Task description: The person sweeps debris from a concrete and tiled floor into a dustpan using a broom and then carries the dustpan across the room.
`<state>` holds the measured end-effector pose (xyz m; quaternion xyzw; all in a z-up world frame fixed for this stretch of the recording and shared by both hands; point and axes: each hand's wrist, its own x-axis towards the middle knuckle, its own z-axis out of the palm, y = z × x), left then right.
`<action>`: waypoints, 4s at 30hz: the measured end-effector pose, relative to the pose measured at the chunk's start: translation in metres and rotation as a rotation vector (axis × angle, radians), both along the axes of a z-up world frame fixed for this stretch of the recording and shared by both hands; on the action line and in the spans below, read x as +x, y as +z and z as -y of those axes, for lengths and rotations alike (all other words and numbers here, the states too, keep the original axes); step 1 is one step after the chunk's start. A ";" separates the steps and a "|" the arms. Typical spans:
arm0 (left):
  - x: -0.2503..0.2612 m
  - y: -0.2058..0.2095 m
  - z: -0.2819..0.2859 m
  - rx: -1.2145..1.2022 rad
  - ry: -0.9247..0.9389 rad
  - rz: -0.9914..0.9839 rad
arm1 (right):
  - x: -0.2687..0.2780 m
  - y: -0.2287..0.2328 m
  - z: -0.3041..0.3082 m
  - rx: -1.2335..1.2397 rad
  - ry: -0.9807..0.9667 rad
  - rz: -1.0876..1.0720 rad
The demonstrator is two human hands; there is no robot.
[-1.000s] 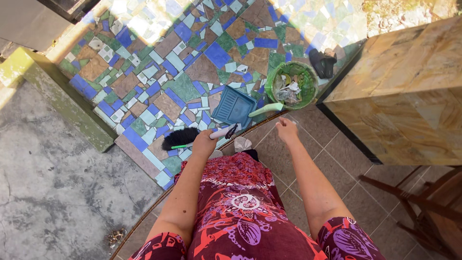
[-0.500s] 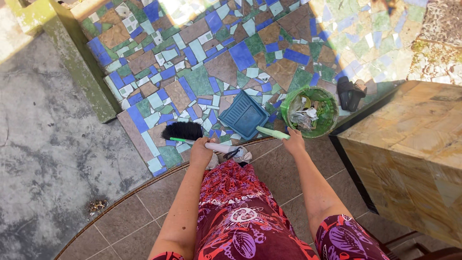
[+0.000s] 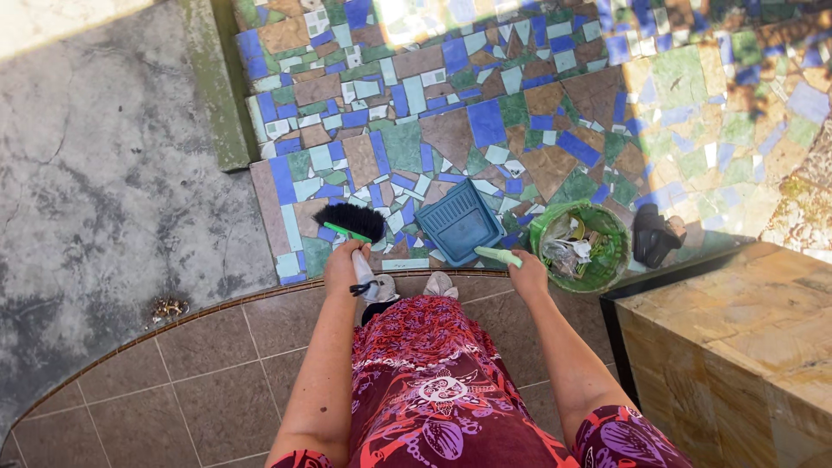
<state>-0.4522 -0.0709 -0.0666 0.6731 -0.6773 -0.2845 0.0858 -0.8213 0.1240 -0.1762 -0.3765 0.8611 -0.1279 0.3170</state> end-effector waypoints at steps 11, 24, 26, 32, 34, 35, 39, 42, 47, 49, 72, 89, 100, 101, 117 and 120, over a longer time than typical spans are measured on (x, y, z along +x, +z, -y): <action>0.139 0.061 -0.046 -0.234 0.250 -0.480 | 0.079 0.062 0.042 -0.157 0.191 0.033; 0.367 0.126 -0.154 -0.578 0.403 -0.451 | 0.299 0.116 0.070 -0.126 0.186 0.229; 0.409 0.128 -0.171 -0.596 0.431 -0.430 | 0.340 0.112 0.072 -0.229 0.211 0.316; 0.508 0.157 -0.212 -0.565 0.597 -0.490 | 0.453 0.116 0.092 -0.181 0.245 0.502; 0.537 0.167 -0.224 -0.565 0.635 -0.489 | 0.493 0.123 0.100 -0.188 0.270 0.558; 0.547 0.170 -0.230 -0.533 0.701 -0.517 | 0.510 0.127 0.104 -0.183 0.305 0.528; 0.595 0.173 -0.241 -0.638 0.814 -0.615 | 0.581 0.143 0.130 -0.119 0.382 0.496; 0.635 0.173 -0.241 -0.563 0.940 -0.562 | 0.633 0.144 0.153 -0.120 0.438 0.582; 0.714 0.174 -0.241 -0.638 0.981 -0.515 | 0.723 0.137 0.190 -0.076 0.523 0.634; 0.747 0.174 -0.232 -0.671 1.000 -0.498 | 0.760 0.139 0.208 -0.065 0.560 0.617; 1.158 0.192 -0.180 -0.580 1.198 -0.651 | 1.164 0.149 0.307 -0.157 0.539 0.729; 1.486 0.160 -0.100 -0.578 0.894 -0.487 | 1.426 0.127 0.309 -0.173 0.108 0.724; 1.645 0.141 0.005 -0.445 0.791 -0.452 | 1.586 0.138 0.380 -0.189 -0.029 0.685; 1.660 0.140 0.016 -0.338 0.809 -0.401 | 1.597 0.139 0.381 -0.189 -0.058 0.676; 1.859 0.144 0.186 -0.304 0.386 -0.517 | 1.749 0.109 0.368 -0.342 -0.603 0.679; 1.868 0.136 0.224 -0.360 0.277 -0.475 | 1.761 0.098 0.375 -0.356 -0.693 0.668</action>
